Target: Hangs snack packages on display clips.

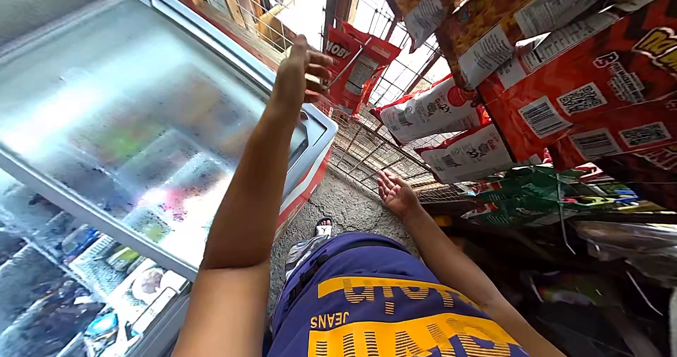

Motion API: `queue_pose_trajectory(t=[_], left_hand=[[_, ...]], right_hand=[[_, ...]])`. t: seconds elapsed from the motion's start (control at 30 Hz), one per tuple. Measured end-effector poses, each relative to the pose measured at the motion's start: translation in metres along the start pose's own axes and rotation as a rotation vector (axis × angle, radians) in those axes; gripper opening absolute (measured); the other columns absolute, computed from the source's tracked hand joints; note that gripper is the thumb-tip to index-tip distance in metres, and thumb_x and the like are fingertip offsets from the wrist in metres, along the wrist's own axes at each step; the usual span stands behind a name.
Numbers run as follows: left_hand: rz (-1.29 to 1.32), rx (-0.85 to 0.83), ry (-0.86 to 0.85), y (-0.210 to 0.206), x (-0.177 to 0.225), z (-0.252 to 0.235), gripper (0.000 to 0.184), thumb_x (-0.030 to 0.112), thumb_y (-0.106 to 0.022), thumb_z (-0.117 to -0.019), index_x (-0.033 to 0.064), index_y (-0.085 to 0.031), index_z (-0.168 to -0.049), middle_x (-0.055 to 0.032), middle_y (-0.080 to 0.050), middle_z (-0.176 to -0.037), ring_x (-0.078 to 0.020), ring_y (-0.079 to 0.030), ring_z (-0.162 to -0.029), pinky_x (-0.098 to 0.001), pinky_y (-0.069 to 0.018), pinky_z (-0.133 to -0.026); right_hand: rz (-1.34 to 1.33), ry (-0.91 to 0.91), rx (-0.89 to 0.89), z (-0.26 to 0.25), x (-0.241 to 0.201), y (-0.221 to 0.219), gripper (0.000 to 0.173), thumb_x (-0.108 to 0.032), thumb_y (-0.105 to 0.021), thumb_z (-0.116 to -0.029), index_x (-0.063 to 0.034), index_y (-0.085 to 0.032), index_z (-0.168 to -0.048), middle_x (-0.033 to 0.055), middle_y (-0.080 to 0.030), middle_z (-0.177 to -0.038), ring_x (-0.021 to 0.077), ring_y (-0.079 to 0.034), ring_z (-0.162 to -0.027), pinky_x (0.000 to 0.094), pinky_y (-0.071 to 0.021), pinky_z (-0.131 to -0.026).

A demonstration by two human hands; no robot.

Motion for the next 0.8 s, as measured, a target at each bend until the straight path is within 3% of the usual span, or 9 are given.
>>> queue_pose_trajectory(t=[0.1,0.17,0.27,0.37,0.5,0.7,0.8], left_hand=[[0.200,-0.047,-0.024,-0.011,-0.030,-0.007,0.082,0.049,0.007,-0.1061,0.0088,-0.058,-0.136,-0.0078,-0.068,-0.120,-0.0182,-0.068,-0.095,-0.0360,-0.0555,-0.078],[0.333,-0.069,-0.064,-0.018,-0.041,-0.010,0.081,0.047,0.008,-0.1055,0.0093,-0.053,-0.141,-0.0074,-0.065,-0.129,-0.0181,-0.067,-0.103,-0.0366,-0.0555,-0.082],[0.462,-0.111,-0.083,-0.016,-0.041,-0.015,0.079,0.046,0.008,-0.1051,0.0104,-0.057,-0.134,-0.0017,-0.071,-0.113,-0.0134,-0.070,-0.093,-0.0327,-0.0584,-0.079],[0.284,-0.235,0.011,-0.011,-0.029,-0.022,0.065,0.044,-0.008,-0.1102,0.0112,-0.064,-0.119,0.0041,-0.070,-0.087,-0.0054,-0.065,-0.072,-0.0211,-0.0536,-0.063],[0.162,-0.292,0.074,-0.019,-0.010,-0.033,0.047,0.039,-0.031,-0.1123,0.0075,-0.066,-0.117,0.0070,-0.057,-0.066,-0.0007,-0.047,-0.048,-0.0151,-0.0409,-0.045],[0.149,-0.216,-0.074,-0.032,-0.006,-0.044,0.022,0.020,-0.050,-0.1087,0.0058,-0.063,-0.099,0.0066,-0.053,-0.064,0.0004,-0.041,-0.043,-0.0143,-0.0372,-0.042],[0.074,-0.156,-0.082,-0.034,-0.001,-0.042,0.018,0.016,-0.058,-0.1045,0.0075,-0.063,-0.090,0.0058,-0.059,-0.067,0.0000,-0.047,-0.047,-0.0155,-0.0410,-0.045]], right_hand=[[0.031,-0.052,0.033,-0.002,0.012,0.015,0.033,-0.019,-0.033,-0.1113,-0.0066,-0.051,-0.137,0.0106,-0.068,-0.124,0.0155,-0.070,-0.098,0.0284,-0.0559,-0.081],[0.036,-0.085,0.055,0.000,0.018,0.024,0.032,-0.018,-0.035,-0.1110,-0.0058,-0.051,-0.136,0.0105,-0.068,-0.124,0.0151,-0.070,-0.097,0.0278,-0.0559,-0.080],[0.024,-0.120,0.087,0.002,0.026,0.040,0.032,-0.017,-0.037,-0.1104,-0.0061,-0.052,-0.136,0.0104,-0.068,-0.123,0.0152,-0.070,-0.096,0.0279,-0.0553,-0.079],[0.006,-0.135,0.142,0.003,0.033,0.056,0.028,-0.017,-0.040,-0.1095,-0.0060,-0.054,-0.131,0.0104,-0.070,-0.118,0.0150,-0.070,-0.092,0.0277,-0.0558,-0.076],[0.019,-0.148,0.185,0.004,0.037,0.070,0.027,-0.017,-0.039,-0.1097,-0.0073,-0.055,-0.129,0.0094,-0.070,-0.116,0.0142,-0.070,-0.090,0.0272,-0.0555,-0.074],[0.044,-0.117,0.221,0.008,0.031,0.076,0.027,-0.018,-0.038,-0.1102,-0.0065,-0.056,-0.128,0.0089,-0.071,-0.114,0.0148,-0.070,-0.090,0.0279,-0.0562,-0.074],[0.058,-0.116,0.231,0.010,0.031,0.080,0.026,-0.017,-0.039,-0.1099,-0.0064,-0.056,-0.127,0.0091,-0.070,-0.115,0.0147,-0.070,-0.091,0.0274,-0.0562,-0.075]])
Point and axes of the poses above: each hand's wrist, its own z-axis away from the middle knuckle, its own y-axis out of the back of the hand, x = y × z, the point moved 3 cm from there along -z, towards the middle knuckle
